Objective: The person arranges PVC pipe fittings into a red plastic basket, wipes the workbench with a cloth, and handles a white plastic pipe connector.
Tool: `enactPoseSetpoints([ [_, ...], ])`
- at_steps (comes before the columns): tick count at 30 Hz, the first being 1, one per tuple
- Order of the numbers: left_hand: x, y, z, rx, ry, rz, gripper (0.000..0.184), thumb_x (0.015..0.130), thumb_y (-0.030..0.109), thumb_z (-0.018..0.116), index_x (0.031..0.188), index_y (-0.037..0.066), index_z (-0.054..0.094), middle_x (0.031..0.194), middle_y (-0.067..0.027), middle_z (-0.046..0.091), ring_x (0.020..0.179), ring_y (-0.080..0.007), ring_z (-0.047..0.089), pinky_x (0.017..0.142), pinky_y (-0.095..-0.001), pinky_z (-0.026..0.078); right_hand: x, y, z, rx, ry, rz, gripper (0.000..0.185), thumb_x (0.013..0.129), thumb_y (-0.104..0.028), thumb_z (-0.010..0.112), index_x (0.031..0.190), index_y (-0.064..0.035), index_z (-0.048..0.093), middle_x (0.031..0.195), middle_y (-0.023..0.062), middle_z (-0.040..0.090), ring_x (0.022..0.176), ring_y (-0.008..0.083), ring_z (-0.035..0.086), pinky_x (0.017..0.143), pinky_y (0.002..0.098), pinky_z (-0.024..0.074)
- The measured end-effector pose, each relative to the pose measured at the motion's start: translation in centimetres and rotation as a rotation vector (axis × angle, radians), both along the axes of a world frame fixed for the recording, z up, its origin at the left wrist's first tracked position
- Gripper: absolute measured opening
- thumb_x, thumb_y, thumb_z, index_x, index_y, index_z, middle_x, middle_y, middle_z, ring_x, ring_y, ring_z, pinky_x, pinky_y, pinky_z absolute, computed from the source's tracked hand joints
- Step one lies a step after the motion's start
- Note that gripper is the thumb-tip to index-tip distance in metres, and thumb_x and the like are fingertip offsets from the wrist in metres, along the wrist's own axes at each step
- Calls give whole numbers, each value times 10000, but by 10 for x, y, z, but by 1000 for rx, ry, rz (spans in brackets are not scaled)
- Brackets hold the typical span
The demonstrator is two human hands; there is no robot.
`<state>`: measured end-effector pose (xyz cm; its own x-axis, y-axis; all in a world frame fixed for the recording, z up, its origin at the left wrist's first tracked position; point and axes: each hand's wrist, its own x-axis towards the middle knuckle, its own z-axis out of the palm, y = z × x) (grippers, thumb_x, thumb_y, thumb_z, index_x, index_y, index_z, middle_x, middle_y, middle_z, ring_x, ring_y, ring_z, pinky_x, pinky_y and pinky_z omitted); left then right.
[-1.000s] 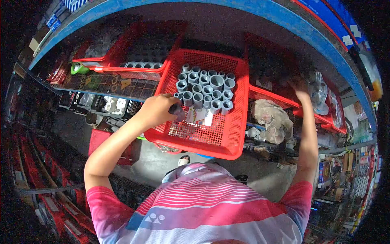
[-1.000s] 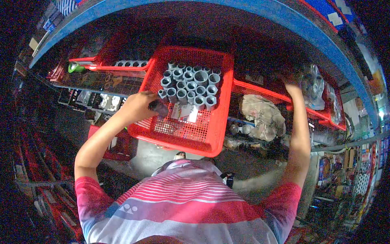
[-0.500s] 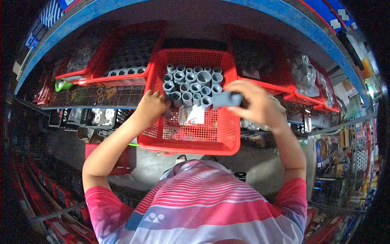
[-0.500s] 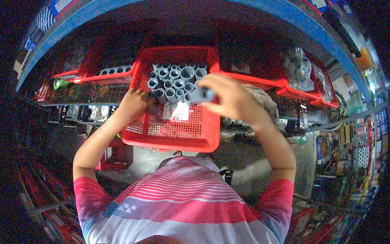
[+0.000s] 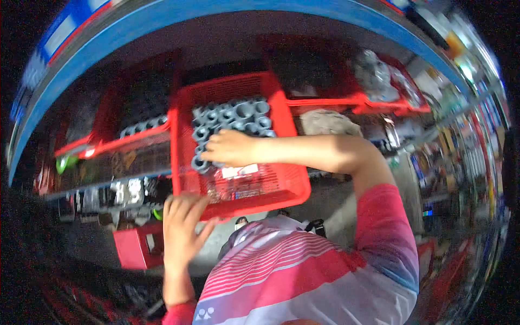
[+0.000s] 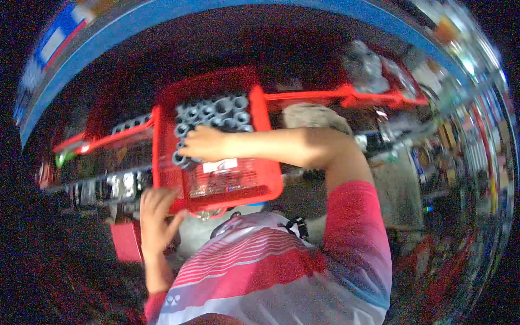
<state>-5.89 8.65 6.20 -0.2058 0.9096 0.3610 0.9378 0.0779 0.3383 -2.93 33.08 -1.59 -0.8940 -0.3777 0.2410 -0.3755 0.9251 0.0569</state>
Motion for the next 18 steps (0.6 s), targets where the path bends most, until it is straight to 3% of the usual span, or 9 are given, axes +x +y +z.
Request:
enactPoseSetpoints([
  [5,6,-6,-40,47,118,1,506,571,337,730,983,73,604,933,-59,566,899,-254,508,850,-422,366,59,10,77,-116,-27,-168,499,639,-328,710,1051,-102,542,1019,65,527,967,250,500,784,390,417],
  [7,1,-5,-54,45,130,62,506,556,350,734,957,67,613,903,-56,574,875,-248,515,840,-420,370,108,32,96,-392,175,-200,424,709,-280,667,1068,-82,558,1019,86,567,968,241,540,802,384,444],
  [9,-1,-4,-57,62,109,51,501,552,353,735,943,63,617,888,-57,575,860,-249,518,831,-417,373,176,47,99,-468,508,-508,224,733,-141,647,932,-44,606,874,99,614,802,225,609,725,336,485],
  [10,-1,-3,-57,70,90,51,495,547,355,735,928,60,621,873,-59,576,844,-250,521,822,-415,375,204,61,69,-773,801,-636,173,743,-82,634,906,-29,604,828,86,610,750,182,607,699,299,481],
  [12,-3,0,-55,75,65,38,503,538,375,734,908,52,626,860,-65,577,824,-257,523,802,-404,377,266,96,33,-512,897,-1148,212,750,-64,628,947,-6,571,846,91,603,792,187,582,710,287,448],
  [13,-4,0,-54,74,57,29,516,534,397,729,900,47,626,857,-68,577,819,-259,523,795,-400,378,292,117,5,-490,839,-1357,297,701,-89,661,969,-23,553,944,143,573,921,299,540,810,368,419],
  [14,-5,0,-54,69,50,18,530,531,418,724,891,42,627,853,-71,577,813,-260,524,787,-395,378,311,134,-16,-489,842,-1363,297,701,-89,661,969,-23,553,944,143,573,921,299,540,810,368,419],
  [16,-7,0,-59,74,28,10,552,556,469,695,883,31,627,846,-85,576,825,-270,519,782,-398,378,343,164,-47,-159,728,-1438,371,692,-120,671,1011,-40,501,983,141,542,978,329,497,837,382,395],
  [18,-5,1,-62,126,-23,66,550,598,479,672,896,19,623,844,-101,573,838,-285,513,792,-412,373,363,191,-64,-173,635,-1503,412,685,-159,682,1019,-58,462,1036,136,513,1041,343,459,835,434,391],
])
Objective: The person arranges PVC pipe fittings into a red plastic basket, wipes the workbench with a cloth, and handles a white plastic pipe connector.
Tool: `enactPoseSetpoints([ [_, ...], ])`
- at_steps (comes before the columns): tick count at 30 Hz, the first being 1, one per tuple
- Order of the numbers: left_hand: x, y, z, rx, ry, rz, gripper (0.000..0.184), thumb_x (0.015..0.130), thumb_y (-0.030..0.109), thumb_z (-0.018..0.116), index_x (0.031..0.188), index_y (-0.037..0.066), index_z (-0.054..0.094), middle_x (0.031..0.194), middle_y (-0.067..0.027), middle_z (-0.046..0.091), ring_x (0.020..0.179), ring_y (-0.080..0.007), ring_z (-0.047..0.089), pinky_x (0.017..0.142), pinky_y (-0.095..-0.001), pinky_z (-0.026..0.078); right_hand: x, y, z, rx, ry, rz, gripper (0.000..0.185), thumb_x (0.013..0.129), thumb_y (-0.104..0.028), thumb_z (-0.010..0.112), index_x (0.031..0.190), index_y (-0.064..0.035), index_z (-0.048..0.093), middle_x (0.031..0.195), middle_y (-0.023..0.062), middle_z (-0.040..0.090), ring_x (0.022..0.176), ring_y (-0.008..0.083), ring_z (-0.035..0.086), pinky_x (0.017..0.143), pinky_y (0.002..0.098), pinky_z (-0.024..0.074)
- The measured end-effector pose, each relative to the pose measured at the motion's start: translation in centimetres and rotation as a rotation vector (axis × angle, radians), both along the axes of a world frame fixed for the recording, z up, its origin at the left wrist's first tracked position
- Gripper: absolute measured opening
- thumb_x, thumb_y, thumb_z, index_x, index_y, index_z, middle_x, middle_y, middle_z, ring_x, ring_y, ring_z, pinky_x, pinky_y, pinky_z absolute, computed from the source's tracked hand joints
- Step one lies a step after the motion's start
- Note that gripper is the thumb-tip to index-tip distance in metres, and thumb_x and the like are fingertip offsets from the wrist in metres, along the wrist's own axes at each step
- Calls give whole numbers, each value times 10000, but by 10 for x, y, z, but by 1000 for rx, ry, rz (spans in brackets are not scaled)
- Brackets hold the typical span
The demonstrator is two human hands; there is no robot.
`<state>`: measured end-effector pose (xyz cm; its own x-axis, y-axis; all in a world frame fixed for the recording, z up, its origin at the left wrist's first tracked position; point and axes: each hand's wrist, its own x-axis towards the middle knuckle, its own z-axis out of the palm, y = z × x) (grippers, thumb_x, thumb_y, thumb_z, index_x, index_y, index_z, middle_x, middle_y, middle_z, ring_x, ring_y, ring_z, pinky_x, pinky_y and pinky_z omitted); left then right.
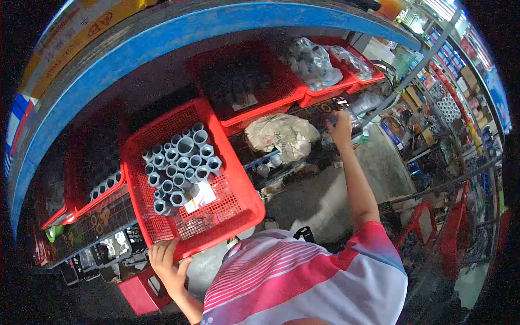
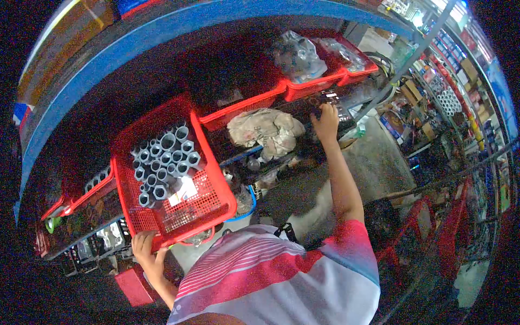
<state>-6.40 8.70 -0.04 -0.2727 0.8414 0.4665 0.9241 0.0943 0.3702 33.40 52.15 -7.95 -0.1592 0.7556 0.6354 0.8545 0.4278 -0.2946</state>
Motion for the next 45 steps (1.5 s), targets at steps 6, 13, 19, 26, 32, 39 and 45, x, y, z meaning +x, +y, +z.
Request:
enactPoseSetpoints([
  [6,10,-3,4,7,-143,62,433,671,350,640,916,-5,603,873,-129,543,872,-305,493,830,-429,357,17,53,-19,17,-265,-247,457,712,-330,660,1032,-66,469,1166,110,452,1162,348,370,851,567,347],
  [13,21,-11,6,-12,-67,89,335,719,240,607,937,-13,593,912,-136,549,909,-306,495,856,-412,362,26,68,-13,-318,-279,-326,602,731,-451,616,1144,-48,445,1150,109,496,1200,353,348,917,625,281],
  [19,35,-8,19,31,-124,110,366,649,239,631,914,-11,600,864,-125,534,863,-304,488,855,-432,344,-16,20,20,327,99,146,296,726,-150,642,962,-33,510,986,136,535,945,324,487,844,425,369],
  [26,48,13,38,61,-63,17,343,614,192,656,892,-2,607,853,-109,555,833,-286,508,818,-414,366,-133,-26,80,113,186,686,276,737,-141,641,982,-55,548,996,122,547,993,297,497,857,390,401],
  [32,65,33,56,40,-39,-82,326,621,187,679,887,12,609,872,-99,591,811,-284,536,762,-402,401,-217,40,90,-424,-247,633,469,722,-292,639,1117,-60,539,1181,183,505,1110,325,467,917,398,388],
  [39,86,38,53,33,-87,-266,293,647,190,703,880,32,622,860,-80,597,796,-256,556,712,-380,424,-238,74,69,-464,-589,666,796,639,-407,690,1305,-118,362,1326,200,373,1204,362,380,1001,413,324],
  [45,80,32,45,-29,-100,-137,275,660,170,688,885,27,621,861,-96,595,792,-268,555,712,-375,425,-248,91,64,-381,-483,648,686,635,-350,699,1247,-166,449,1274,170,443,1167,351,425,969,424,352],
])
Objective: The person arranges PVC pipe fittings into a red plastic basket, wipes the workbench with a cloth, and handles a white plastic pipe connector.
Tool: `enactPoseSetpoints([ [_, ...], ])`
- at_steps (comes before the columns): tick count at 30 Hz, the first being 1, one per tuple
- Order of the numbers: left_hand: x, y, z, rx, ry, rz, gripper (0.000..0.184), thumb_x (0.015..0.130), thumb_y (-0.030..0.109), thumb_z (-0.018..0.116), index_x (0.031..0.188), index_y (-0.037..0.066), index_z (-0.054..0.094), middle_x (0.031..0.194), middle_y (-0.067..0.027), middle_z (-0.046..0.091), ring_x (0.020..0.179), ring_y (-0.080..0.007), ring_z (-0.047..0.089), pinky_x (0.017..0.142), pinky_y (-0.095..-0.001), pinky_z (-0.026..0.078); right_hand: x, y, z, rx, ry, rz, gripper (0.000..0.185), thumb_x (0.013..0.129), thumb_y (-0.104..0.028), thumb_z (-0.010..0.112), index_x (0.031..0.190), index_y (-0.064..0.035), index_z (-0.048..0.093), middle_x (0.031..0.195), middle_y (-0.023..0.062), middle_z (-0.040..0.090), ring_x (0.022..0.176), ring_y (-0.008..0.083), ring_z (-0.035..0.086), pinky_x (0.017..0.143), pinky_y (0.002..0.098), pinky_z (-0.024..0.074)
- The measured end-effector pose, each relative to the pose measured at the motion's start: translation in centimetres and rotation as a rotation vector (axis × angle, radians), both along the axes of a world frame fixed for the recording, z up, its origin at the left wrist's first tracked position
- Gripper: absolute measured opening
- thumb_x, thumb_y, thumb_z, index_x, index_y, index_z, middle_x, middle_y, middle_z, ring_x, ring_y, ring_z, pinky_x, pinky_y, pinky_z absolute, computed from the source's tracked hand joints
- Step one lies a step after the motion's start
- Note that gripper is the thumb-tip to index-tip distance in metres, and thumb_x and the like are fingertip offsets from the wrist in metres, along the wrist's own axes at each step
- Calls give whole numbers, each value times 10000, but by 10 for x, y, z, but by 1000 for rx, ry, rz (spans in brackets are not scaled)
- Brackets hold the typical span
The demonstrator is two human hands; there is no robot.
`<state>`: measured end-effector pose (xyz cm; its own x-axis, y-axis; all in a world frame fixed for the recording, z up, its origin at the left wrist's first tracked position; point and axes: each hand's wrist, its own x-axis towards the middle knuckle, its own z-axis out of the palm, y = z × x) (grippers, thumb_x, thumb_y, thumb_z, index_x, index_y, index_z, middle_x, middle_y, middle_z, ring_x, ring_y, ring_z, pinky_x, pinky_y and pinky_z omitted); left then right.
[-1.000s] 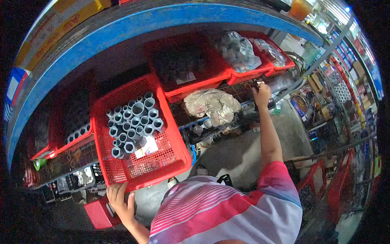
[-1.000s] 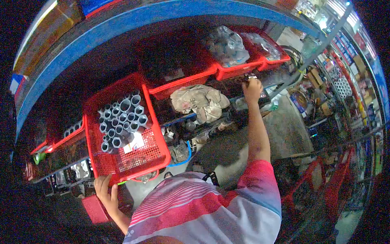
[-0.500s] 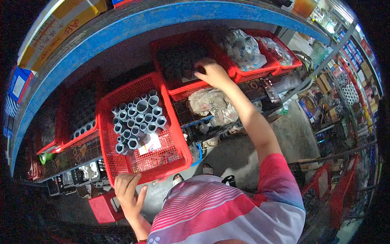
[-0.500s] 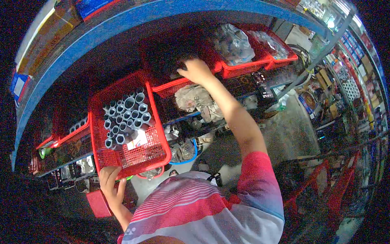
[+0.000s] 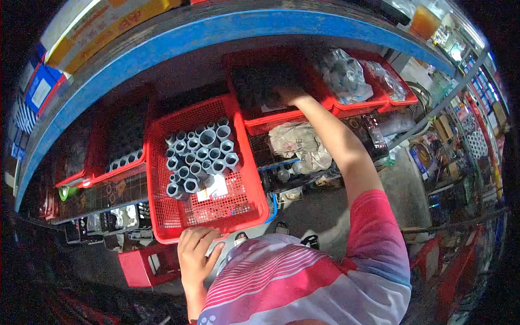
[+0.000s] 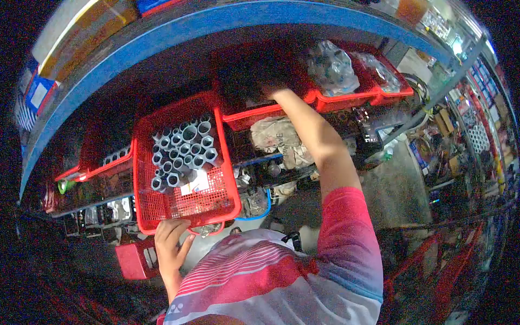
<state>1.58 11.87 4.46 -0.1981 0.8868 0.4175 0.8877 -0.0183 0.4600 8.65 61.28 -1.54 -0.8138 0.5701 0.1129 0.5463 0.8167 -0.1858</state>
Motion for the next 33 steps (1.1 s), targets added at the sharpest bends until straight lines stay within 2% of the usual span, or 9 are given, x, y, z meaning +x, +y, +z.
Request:
enactPoseSetpoints([
  [2,-1,4,3,12,13,-19,274,658,165,688,884,26,620,860,-96,595,793,-268,555,712,-376,425,-1,5,-1,74,116,41,608,647,-324,686,1204,-171,498,1233,163,486,1139,349,453,947,429,372],
  [5,-2,12,7,32,26,-36,273,655,155,689,886,26,621,858,-97,596,795,-270,554,712,-379,425,-8,-2,9,-16,-262,85,446,681,-286,651,1099,-156,568,1122,157,557,1047,345,517,879,438,414],
  [8,-4,17,9,30,53,-33,273,653,149,689,888,27,623,857,-98,597,795,-271,553,713,-378,425,-11,13,-10,93,278,46,382,697,-252,632,1058,-142,576,1062,154,582,978,341,547,834,440,432],
  [11,-10,20,8,17,71,-25,272,654,150,689,890,30,628,854,-94,598,791,-268,553,711,-374,426,-2,7,5,60,75,-37,378,692,-225,634,1052,-128,578,1055,157,582,977,345,545,839,428,431],
  [17,-7,37,9,4,69,-47,254,677,162,684,894,41,633,845,-82,597,776,-250,556,702,-363,427,12,25,-30,11,-91,226,638,652,-310,679,1231,-144,469,1217,135,507,1132,299,468,943,392,378],
  [20,-5,41,5,28,47,-115,250,688,168,684,901,47,636,844,-78,597,772,-240,559,694,-358,430,5,26,-27,-311,-385,31,853,613,-392,689,1337,-119,332,1385,152,307,1265,304,305,1039,381,263],
  [27,-6,35,2,37,31,-89,253,677,160,691,898,50,639,836,-70,596,765,-229,564,684,-352,434,2,17,-20,-325,-463,163,814,600,-420,692,1291,-102,403,1335,171,380,1233,322,350,1017,408,288],
  [29,-10,33,4,37,75,-70,256,670,161,696,897,55,641,827,-65,596,764,-222,565,681,-351,436,3,23,-25,63,-334,266,735,613,-426,689,1226,-80,477,1280,186,440,1189,331,403,987,414,321],
  [33,-25,33,24,12,125,-113,241,676,179,695,882,66,641,819,-57,596,772,-221,567,697,-348,440,14,25,-11,-258,355,149,554,694,-416,662,1096,-46,572,1110,196,564,1058,317,518,911,383,388],
])
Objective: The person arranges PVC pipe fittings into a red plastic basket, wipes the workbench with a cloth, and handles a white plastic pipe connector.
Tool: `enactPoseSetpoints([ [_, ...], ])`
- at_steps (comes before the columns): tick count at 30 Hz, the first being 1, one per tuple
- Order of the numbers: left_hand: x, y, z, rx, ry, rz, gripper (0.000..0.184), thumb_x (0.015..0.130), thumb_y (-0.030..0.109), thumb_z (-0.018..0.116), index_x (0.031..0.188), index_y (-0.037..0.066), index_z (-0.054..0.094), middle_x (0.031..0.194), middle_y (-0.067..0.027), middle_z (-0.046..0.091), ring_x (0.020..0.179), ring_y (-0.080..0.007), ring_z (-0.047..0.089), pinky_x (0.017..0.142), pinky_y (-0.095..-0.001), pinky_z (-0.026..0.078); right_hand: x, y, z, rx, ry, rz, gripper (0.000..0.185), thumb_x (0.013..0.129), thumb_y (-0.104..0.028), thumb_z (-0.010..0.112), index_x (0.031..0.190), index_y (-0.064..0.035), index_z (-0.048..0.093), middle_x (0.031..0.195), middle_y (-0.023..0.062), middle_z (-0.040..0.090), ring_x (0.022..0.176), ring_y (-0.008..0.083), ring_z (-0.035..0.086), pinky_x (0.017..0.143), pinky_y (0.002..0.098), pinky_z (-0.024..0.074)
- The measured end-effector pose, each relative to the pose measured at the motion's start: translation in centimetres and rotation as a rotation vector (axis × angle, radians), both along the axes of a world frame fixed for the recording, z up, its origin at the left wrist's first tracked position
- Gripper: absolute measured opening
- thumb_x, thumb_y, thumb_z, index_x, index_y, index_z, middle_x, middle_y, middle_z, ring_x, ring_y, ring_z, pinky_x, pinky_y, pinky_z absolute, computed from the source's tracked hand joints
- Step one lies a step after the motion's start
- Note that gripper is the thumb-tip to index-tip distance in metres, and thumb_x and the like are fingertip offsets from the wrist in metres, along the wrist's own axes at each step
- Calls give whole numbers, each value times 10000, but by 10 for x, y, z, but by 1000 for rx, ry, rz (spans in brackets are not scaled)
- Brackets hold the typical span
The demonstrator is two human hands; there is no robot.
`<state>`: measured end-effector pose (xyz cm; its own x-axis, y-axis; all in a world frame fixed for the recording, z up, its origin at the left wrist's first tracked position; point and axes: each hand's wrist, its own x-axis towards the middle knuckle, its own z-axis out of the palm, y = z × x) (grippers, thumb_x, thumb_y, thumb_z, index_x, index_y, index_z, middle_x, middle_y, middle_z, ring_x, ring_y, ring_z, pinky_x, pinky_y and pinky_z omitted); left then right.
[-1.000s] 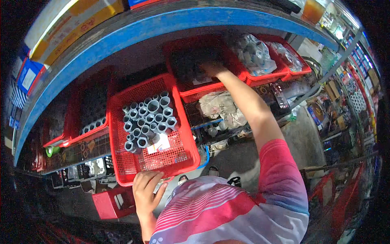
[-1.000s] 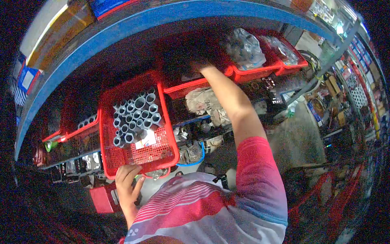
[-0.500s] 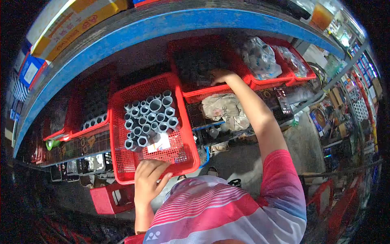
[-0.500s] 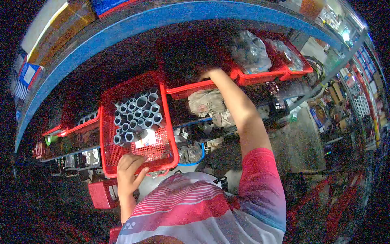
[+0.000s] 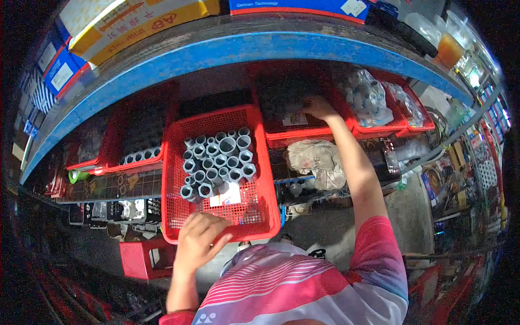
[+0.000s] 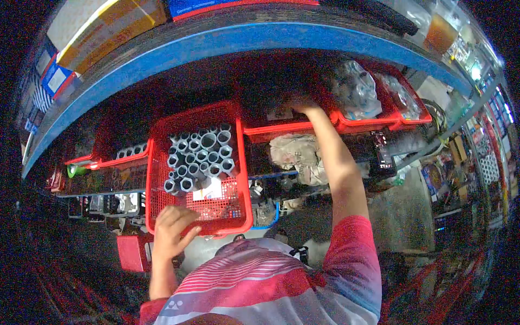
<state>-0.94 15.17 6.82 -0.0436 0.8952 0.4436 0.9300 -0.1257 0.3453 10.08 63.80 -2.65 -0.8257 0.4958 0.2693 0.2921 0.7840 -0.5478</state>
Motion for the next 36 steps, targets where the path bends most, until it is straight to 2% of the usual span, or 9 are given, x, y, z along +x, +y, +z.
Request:
enactPoseSetpoints([
  [1,-5,2,5,-29,40,6,229,685,195,689,871,72,638,823,-58,599,786,-220,570,711,-348,440,10,-9,10,111,32,-138,462,728,-343,658,1078,-52,583,1067,177,589,995,295,556,865,363,419],
  [7,-43,76,32,-128,18,-76,245,727,220,649,897,44,629,821,-116,608,802,-280,575,719,-376,444,111,-120,51,-495,885,-231,281,821,-75,557,1075,30,498,970,126,597,855,180,602,731,269,497],
  [12,-52,205,21,-107,-28,-61,266,764,253,586,930,49,623,897,-188,609,865,-354,570,766,-415,459,211,-221,10,-596,1100,-556,355,772,-155,589,1069,20,506,971,104,561,820,181,575,703,288,495],
  [18,-94,384,-84,-174,282,-163,278,719,194,588,950,42,616,927,-186,619,865,-359,585,775,-462,459,307,-325,-31,-503,1030,-1014,305,769,-178,599,1016,-8,544,927,72,547,804,155,558,698,283,486],
  [22,-163,501,-207,-235,653,-189,434,774,146,506,1200,68,488,1206,-226,479,1096,-348,480,943,-443,366,309,-390,-13,-328,1066,-1276,240,798,-135,566,994,3,555,883,35,554,774,119,546,647,230,456],
  [29,-118,476,-159,-250,319,-263,403,798,158,491,1180,31,499,1165,-225,509,1040,-373,505,899,-433,393,292,-443,-28,-290,1004,-1427,233,773,-96,582,990,-11,577,796,31,570,685,115,558,652,235,449],
  [33,-76,399,-81,-12,254,-424,365,797,183,517,1122,18,544,1091,-218,559,1001,-352,534,864,-417,416,267,-440,-14,-283,1054,-1330,240,814,-138,572,1012,-3,563,862,36,563,746,115,553,671,254,490],
  [35,-58,349,-48,-164,216,-342,347,785,238,554,1067,38,584,1080,-196,566,1006,-341,526,885,-403,400,258,-434,-16,-300,1057,-1323,265,812,-154,584,1023,3,559,908,46,568,808,123,551,679,260,492],
  [36,-63,348,-76,228,210,-387,323,783,259,560,1004,27,600,1059,-182,570,1009,-339,510,872,-396,405,254,-430,-17,-304,1090,-1299,286,795,-153,608,1029,4,558,926,45,571,822,117,543,670,251,488],
])
